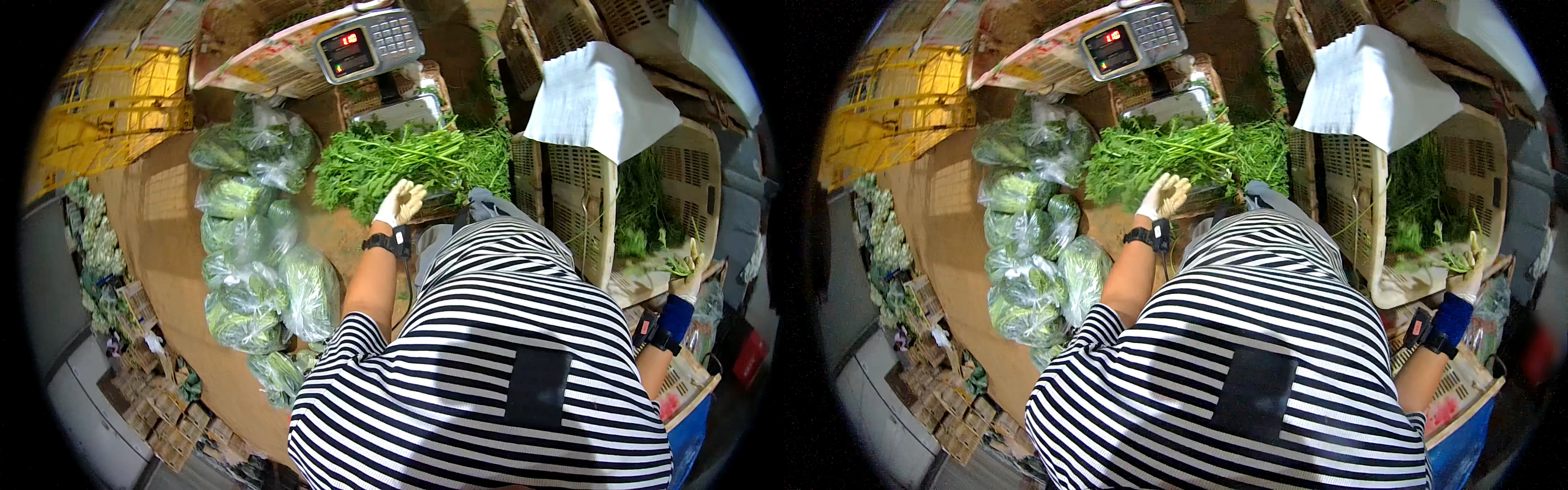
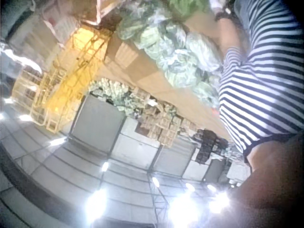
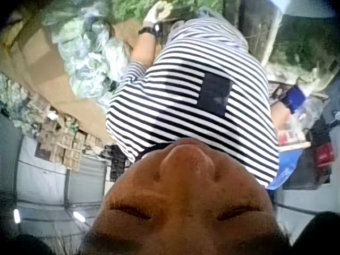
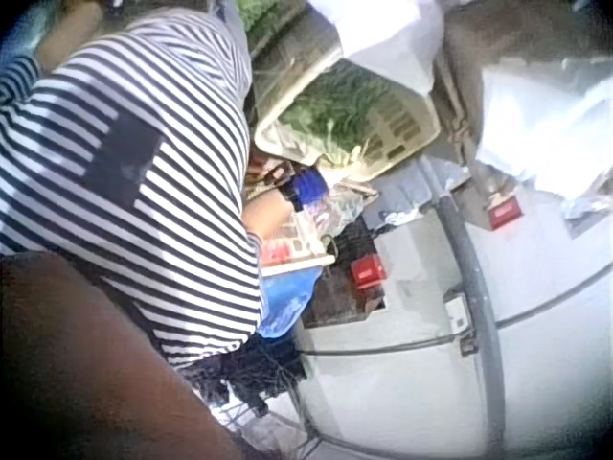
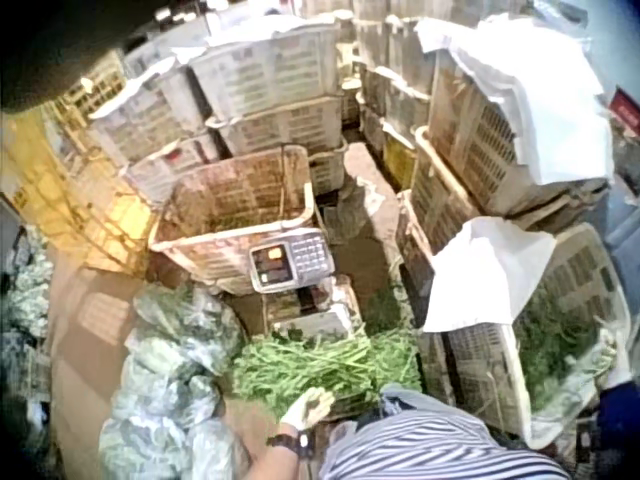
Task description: The person removes bunches of leafy greens from a crate, weighs them on a scale, wraps them in white paper, and places them into plastic bags.
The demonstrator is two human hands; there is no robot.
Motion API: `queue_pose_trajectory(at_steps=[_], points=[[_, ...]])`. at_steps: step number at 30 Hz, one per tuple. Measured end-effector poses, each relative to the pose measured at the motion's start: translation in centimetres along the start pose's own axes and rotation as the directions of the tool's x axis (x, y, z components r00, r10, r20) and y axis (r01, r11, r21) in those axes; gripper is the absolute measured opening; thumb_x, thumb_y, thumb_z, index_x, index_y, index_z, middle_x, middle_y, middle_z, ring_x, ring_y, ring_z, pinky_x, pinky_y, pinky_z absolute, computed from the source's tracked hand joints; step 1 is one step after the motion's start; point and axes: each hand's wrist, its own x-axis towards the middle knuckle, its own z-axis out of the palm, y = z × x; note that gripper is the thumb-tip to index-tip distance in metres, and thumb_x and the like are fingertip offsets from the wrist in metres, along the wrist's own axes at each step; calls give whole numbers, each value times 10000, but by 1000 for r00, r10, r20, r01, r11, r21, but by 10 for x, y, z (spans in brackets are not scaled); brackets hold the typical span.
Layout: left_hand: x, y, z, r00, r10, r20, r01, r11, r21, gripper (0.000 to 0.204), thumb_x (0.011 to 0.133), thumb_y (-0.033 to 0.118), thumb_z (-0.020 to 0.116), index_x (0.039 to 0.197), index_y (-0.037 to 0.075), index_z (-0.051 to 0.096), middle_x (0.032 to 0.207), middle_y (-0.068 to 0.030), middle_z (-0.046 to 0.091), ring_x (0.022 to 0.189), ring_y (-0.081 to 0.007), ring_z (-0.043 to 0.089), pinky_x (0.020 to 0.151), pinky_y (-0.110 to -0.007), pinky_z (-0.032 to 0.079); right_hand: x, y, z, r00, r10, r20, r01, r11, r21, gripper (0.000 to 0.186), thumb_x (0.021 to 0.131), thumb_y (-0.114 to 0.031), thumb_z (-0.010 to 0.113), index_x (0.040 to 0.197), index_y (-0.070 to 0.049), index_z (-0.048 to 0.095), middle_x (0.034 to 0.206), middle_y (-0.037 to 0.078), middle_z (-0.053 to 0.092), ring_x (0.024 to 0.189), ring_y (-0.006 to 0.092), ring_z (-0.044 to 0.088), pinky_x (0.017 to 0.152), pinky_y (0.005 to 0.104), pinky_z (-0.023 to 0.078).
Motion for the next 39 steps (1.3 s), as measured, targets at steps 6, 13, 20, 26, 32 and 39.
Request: queue_pose_trajectory(at_steps=[6, 13, 20, 26, 32, 39], points=[[-72, -18, -20, 959, 73, -275, 33, 931, 363, 428, 882, 366, 454, 1251, 148, 439, 1263, -60, 471, 1035, -152, 522, 780, -267, 444, 63, -12, -33, 889, -210, 408, 162, 976, 148, 362, 915, -274, 415, 1133, -14, 541, 648, -19, 500, 531, 51, 405, 496, 176, 368], [-112, -33, -122, 828, 139, -544, -3, 970, 243, 295, 832, 351, 520, 1067, 173, 527, 993, -16, 607, 753, -132, 569, 628, -295, 403, 4, -28, 38, 967, -227, 115, 212, 969, 128, 369, 917, -281, 412, 1167, -33, 524, 580, -65, 403, 501, 46, 351, 438, 177, 322], [-135, -48, -159, 755, 98, -649, 85, 966, 245, 262, 868, 356, 455, 1076, 210, 523, 975, -28, 597, 675, -153, 557, 537, -313, 396, -102, 16, 136, 565, -72, 822, -288, 916, 279, 270, 893, -249, 483, 1078, -60, 536, 576, -69, 385, 531, 41, 398, 526, 212, 385], [-154, -52, -140, 805, 184, -564, 54, 924, 378, 369, 849, 375, 503, 1147, 159, 520, 992, -17, 604, 763, -142, 561, 668, -308, 391, -209, 123, 265, 382, 146, 913, -449, 892, 45, 167, 817, -239, 614, 920, -108, 610, 849, 17, 627, 764, 95, 562, 757, 275, 427], [-187, -60, -162, 798, 390, -459, -131, 856, 499, 368, 827, 373, 555, 1122, 153, 547, 902, -29, 628, 740, -134, 577, 601, -279, 395, -234, 304, 364, 111, 501, 858, -537, 757, -373, 221, 869, -263, 546, 994, -86, 592, 826, 3, 597, 736, 106, 556, 673, 218, 465], [-226, -84, -256, 704, 68, -707, 158, 955, 249, 439, 823, 386, 540, 1197, 161, 493, 1017, -40, 610, 883, -186, 574, 745, -336, 385, -204, 408, 314, 193, 617, 763, 437, 642, -629, 348, 827, -343, 530, 1036, -80, 620, 974, 115, 630, 909, 237, 584, 815, 334, 434]])
